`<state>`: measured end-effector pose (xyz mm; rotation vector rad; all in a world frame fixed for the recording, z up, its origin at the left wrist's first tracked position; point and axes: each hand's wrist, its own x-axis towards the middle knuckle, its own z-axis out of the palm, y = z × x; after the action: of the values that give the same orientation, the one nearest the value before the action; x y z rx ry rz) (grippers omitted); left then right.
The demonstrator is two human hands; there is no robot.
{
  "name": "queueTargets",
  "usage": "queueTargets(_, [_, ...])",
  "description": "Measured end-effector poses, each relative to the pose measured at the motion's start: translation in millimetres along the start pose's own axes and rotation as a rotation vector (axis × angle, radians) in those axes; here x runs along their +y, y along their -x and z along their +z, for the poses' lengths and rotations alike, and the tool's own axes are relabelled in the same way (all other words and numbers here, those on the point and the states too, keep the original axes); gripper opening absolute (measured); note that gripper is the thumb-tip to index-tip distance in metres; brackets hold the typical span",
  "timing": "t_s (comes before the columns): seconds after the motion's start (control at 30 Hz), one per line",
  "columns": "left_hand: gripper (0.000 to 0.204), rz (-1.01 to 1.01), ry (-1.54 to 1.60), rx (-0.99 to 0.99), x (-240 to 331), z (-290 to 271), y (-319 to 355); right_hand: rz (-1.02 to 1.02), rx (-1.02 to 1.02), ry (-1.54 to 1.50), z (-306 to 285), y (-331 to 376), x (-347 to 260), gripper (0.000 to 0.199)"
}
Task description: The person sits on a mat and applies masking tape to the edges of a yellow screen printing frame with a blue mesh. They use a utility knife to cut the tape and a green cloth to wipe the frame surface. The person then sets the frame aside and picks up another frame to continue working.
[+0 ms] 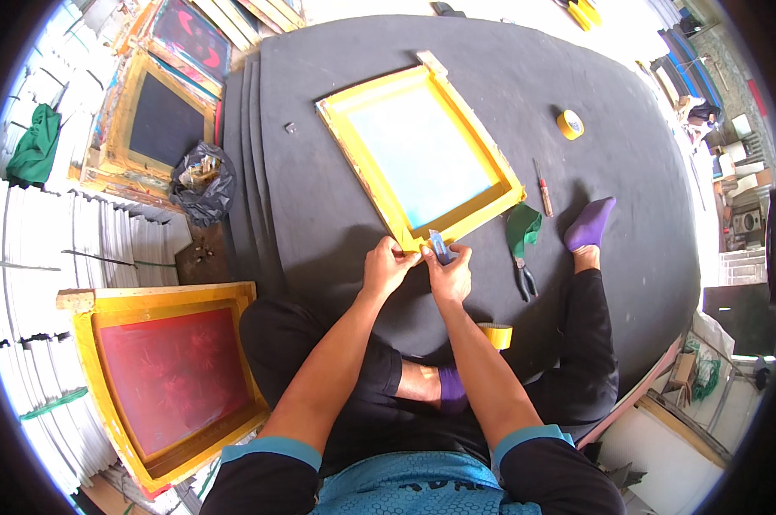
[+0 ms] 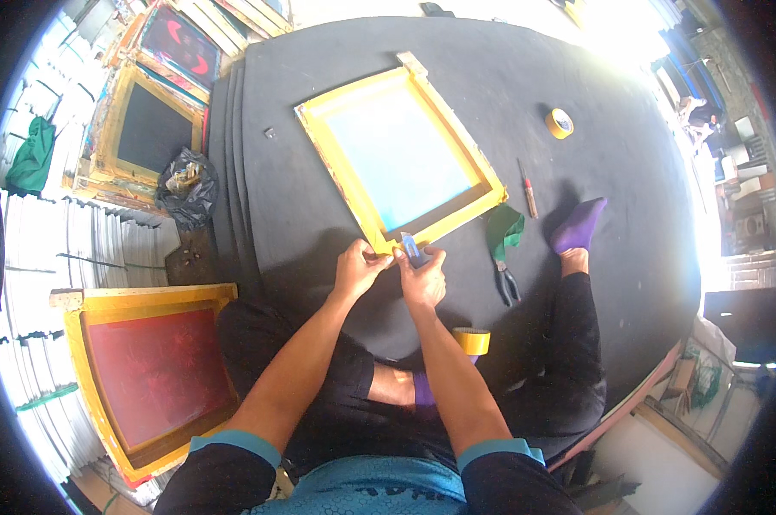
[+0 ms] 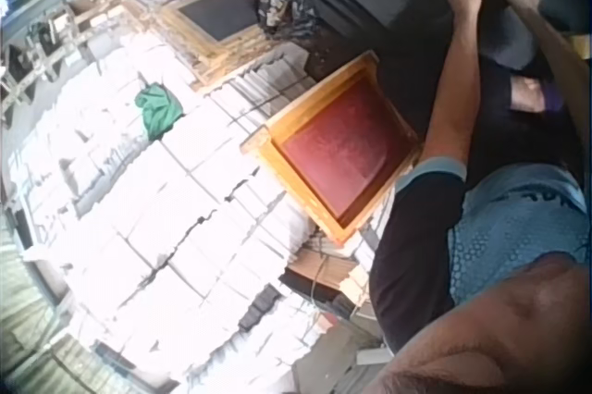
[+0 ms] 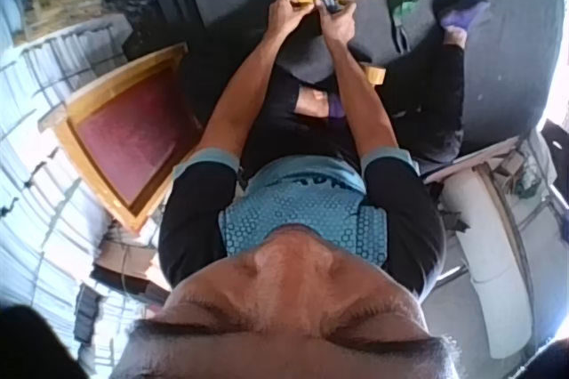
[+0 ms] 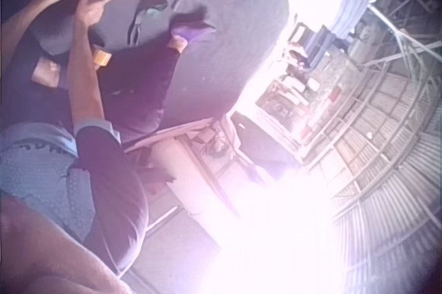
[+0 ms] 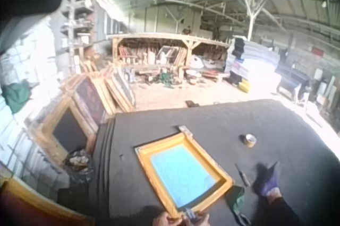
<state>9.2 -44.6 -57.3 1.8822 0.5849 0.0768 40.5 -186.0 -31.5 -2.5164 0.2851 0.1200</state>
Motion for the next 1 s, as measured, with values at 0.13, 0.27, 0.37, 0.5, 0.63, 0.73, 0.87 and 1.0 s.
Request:
queueTargets(0.13, [0.042,0.009,0.057,0.006,-8,2,-3,-0.068,0.005,-0.122,-8,-5,-4,0.046])
queueTargets(0.27, [0.049,-0.082,0.05,0.025,-11,3,-4,-0.374,-0.148,-0.186,-35,9,-8,0.035])
queueTargets(0.37, [0.048,-0.17,0.046,-0.011,2,-3,-4,-0.565,-0.126,-0.109,-50,22,-22,0.035])
queueTargets(0.5, [0.044,-0.092,-0.086,0.046,3,4,-5,-0.554,-0.151,-0.009,-54,23,-27,0.031])
queueTargets(0.63, [0.046,-0.062,-0.137,0.065,6,4,-3,-0.542,-0.169,0.021,-54,22,-35,0.03])
queueTargets(0.73, [0.047,-0.089,-0.135,0.052,14,1,-1,-0.538,-0.174,0.05,-54,21,-36,0.03])
queueTargets(0.87, [0.047,-0.11,-0.14,0.058,17,-2,1,-0.531,-0.205,0.069,-54,22,-43,0.031])
queueTargets(1.0, [0.045,-0.123,-0.13,0.049,19,-2,2,-0.551,-0.213,0.112,-53,18,-47,0.032])
